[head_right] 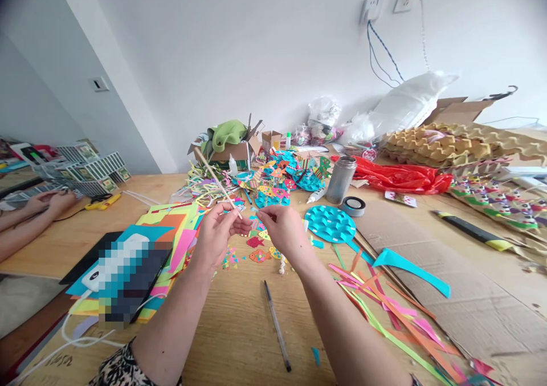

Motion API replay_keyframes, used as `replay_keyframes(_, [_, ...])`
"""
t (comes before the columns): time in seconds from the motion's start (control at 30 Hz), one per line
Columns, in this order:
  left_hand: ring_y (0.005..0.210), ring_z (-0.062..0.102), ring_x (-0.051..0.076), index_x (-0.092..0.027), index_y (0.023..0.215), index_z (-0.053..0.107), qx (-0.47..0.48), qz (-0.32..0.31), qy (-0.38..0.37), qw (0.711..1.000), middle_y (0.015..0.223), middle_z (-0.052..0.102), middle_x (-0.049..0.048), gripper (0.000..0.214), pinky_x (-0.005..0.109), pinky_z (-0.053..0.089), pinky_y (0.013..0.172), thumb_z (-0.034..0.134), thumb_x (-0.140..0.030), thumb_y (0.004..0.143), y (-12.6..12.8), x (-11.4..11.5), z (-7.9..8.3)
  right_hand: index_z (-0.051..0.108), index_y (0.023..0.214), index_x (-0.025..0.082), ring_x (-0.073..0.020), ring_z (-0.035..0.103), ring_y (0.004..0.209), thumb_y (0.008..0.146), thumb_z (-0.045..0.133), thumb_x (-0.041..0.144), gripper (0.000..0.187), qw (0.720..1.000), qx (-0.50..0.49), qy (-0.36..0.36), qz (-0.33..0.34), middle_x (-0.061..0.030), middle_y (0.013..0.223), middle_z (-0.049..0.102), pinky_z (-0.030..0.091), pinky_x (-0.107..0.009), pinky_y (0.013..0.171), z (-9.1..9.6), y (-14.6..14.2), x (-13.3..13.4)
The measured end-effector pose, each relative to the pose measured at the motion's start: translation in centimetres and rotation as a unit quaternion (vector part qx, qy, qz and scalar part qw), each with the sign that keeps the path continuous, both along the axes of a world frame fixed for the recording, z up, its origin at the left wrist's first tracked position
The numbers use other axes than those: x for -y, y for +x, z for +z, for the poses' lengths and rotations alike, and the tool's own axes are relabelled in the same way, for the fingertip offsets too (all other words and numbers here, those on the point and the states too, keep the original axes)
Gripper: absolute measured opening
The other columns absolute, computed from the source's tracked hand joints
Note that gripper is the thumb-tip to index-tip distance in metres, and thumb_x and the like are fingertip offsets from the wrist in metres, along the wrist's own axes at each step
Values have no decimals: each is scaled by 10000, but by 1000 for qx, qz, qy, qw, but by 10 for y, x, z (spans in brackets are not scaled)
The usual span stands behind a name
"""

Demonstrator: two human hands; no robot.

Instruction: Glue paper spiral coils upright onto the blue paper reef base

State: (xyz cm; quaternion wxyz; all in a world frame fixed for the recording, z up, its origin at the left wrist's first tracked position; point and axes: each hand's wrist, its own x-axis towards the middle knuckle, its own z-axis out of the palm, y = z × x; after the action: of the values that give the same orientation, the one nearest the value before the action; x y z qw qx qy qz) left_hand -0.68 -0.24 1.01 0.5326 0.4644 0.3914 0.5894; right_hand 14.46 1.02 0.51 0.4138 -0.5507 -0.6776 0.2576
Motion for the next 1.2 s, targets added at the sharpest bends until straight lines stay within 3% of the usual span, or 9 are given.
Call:
replay_keyframes(0.13, [573, 631, 128, -142, 810, 657, -30, 5, 25, 999, 639, 681, 25, 190, 254, 509, 600, 705, -294, 707, 0, -1, -3, 715, 770, 163, -119, 501, 468, 820, 516, 360, 285, 1000, 14, 2, -11, -25, 586, 621, 342, -231, 441, 4, -4, 3])
replay_keyframes(0.27, [636, 658, 138, -127, 807, 672, -25, -21, 11, 999, 686, 704, 44, 173, 252, 516, 639, 723, -231, 678, 1, 0, -3, 715, 799, 141, -101, 460, 422, 799, 524, 329, 269, 999, -30, -9, -22, -19, 558, 594, 325, -221, 405, 5, -7, 4])
replay_keyframes(0.5, [588, 647, 132, -161, 892, 535, 29, -52, 3, 998, 659, 701, 14, 314, 254, 512, 611, 738, -215, 658, -5, 2, 1, 720, 830, 120, -65, 413, 406, 767, 599, 348, 266, 989, -120, -21, 81, -8, 581, 596, 322, -197, 364, 9, -8, 6])
replay_keyframes(0.63, [595, 643, 122, -123, 909, 597, 7, -65, -2, 998, 673, 699, 31, 288, 243, 516, 618, 725, -221, 669, -9, -2, 0, 734, 824, 139, -58, 401, 411, 756, 628, 368, 262, 978, -161, -44, 124, -7, 597, 606, 326, -194, 354, 10, -6, 6])
replay_keyframes(0.87, [593, 647, 126, -120, 880, 666, -57, -10, 43, 997, 675, 700, 33, 199, 244, 529, 604, 689, -223, 711, -7, -2, -1, 729, 845, 143, -60, 430, 452, 721, 681, 441, 327, 949, -235, -101, 186, -15, 632, 619, 361, -193, 389, 11, -3, 7])
replay_keyframes(1.03, [713, 672, 160, -141, 913, 675, -138, 27, 123, 982, 774, 711, 56, 163, 279, 550, 690, 627, -222, 780, -5, -1, -9, 681, 746, 129, -49, 374, 407, 703, 693, 483, 357, 933, -300, -106, 170, 45, 495, 464, 295, -194, 369, 9, -7, 7])
replay_keyframes(1.2, [728, 648, 149, -163, 1006, 673, -218, 42, 180, 958, 824, 694, 53, 216, 259, 531, 682, 595, -218, 811, -6, -3, -12, 633, 676, 133, -46, 353, 402, 700, 695, 473, 347, 926, -320, -114, 164, 50, 495, 441, 269, -200, 368, 7, -7, 5])
